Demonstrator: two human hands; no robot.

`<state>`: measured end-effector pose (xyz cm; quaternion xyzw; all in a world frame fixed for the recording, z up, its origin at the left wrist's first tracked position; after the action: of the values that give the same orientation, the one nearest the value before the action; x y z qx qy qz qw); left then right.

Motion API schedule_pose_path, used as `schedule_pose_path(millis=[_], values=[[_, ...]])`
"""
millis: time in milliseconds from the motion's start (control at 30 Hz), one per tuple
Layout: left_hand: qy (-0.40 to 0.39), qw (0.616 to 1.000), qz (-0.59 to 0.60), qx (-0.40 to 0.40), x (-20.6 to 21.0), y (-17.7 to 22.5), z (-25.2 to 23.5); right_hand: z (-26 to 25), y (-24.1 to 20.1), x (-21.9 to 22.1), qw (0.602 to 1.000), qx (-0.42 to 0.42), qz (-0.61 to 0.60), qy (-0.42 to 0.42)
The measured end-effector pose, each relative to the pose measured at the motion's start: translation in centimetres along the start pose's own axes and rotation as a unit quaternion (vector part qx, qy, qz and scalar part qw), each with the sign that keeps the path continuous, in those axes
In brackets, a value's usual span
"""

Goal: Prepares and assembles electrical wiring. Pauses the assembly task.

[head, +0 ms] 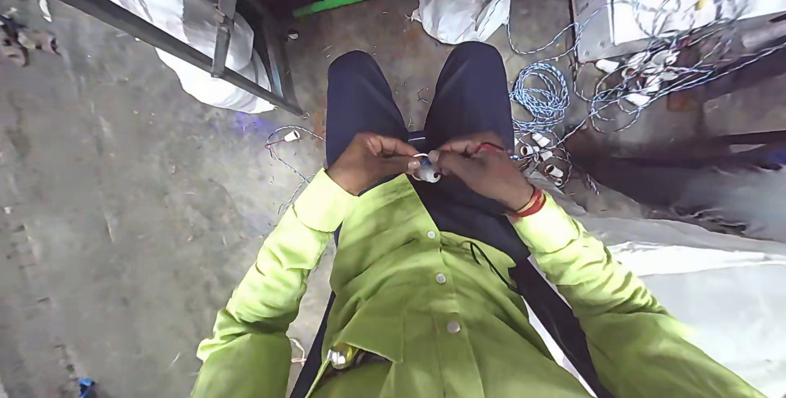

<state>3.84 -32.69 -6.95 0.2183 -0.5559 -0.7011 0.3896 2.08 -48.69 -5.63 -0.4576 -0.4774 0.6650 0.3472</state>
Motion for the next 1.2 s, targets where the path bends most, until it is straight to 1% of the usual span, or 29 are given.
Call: schedule_pose_path(millis=[33, 100, 200, 233, 300, 333, 400, 533, 600, 667, 700, 800, 867, 1000, 1133, 1200], values=[[0.010, 1.000, -0.018, 0.013, 0.0, 0.2, 0.0, -0.1, 0.2, 0.2, 0.999, 0.032, -0.016, -0.013], [0.032, 0.996, -0.064, 0.054, 0.0, 0.7, 0.0, -0.3, 0.4, 0.4, 0.997, 0.066, -0.042, -0.022], [0.083, 0.974, -0.141, 0.156, -0.1, 1.6, 0.0, -0.6, 1.0, 0.1, 0.992, 0.101, -0.082, -0.007], [0.107, 0.961, -0.180, 0.183, 0.0, 1.8, 0.3, -0.6, 0.9, 0.0, 0.988, 0.117, -0.100, -0.001], [0.146, 0.922, -0.265, 0.242, 0.4, 2.5, 1.0, -0.3, 0.6, -0.1, 0.983, 0.142, -0.115, 0.004], [0.150, 0.904, -0.296, 0.269, 0.7, 2.9, 1.4, 0.0, 0.4, 0.0, 0.983, 0.145, -0.117, 0.003], [0.150, 0.883, -0.328, 0.300, 1.1, 3.2, 1.9, 0.2, 0.4, 0.0, 0.983, 0.145, -0.111, -0.003], [0.170, 0.853, -0.372, 0.325, 1.3, 3.7, 2.4, -0.2, 0.4, 0.0, 0.992, 0.111, -0.054, -0.014], [0.176, 0.846, -0.388, 0.321, 1.1, 3.9, 2.2, -0.6, 0.5, -0.3, 0.998, 0.053, -0.029, 0.001], [0.166, 0.844, -0.397, 0.319, 0.9, 4.2, 2.0, -0.7, 0.4, -0.6, 0.999, -0.022, -0.032, 0.014], [0.159, 0.842, -0.402, 0.322, 1.0, 4.3, 2.0, -0.7, 0.3, -0.7, 0.999, -0.045, -0.024, 0.019], [0.130, 0.837, -0.414, 0.333, 1.9, 3.8, 2.0, -0.4, -0.2, -0.8, 0.997, -0.071, 0.023, 0.037], [0.121, 0.830, -0.426, 0.339, 2.5, 3.4, 1.9, -0.4, -0.1, -0.6, 0.997, -0.045, 0.027, 0.051], [0.108, 0.809, -0.451, 0.361, 3.7, 3.4, 1.9, -0.5, 1.4, -0.2, 0.995, 0.078, -0.043, 0.051], [0.051, 0.809, -0.426, 0.401, 4.7, 3.6, 2.5, -0.9, 1.7, 0.2, 0.989, 0.109, -0.096, 0.037], [0.045, 0.816, -0.412, 0.403, 4.9, 3.4, 2.8, -0.8, 2.1, 0.5, 0.986, 0.126, -0.103, 0.019]])
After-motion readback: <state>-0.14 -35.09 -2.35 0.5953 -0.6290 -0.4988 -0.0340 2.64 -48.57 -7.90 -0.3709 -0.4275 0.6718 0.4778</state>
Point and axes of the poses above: each hand's wrist, its own z-axis away from the middle knuckle, its own x-axis out of the palm, y = z × x, the point moved 9 cm from there along -z, towards the middle knuckle, and after that the axes turned 2 degrees about -y, right-handed, at the moved point
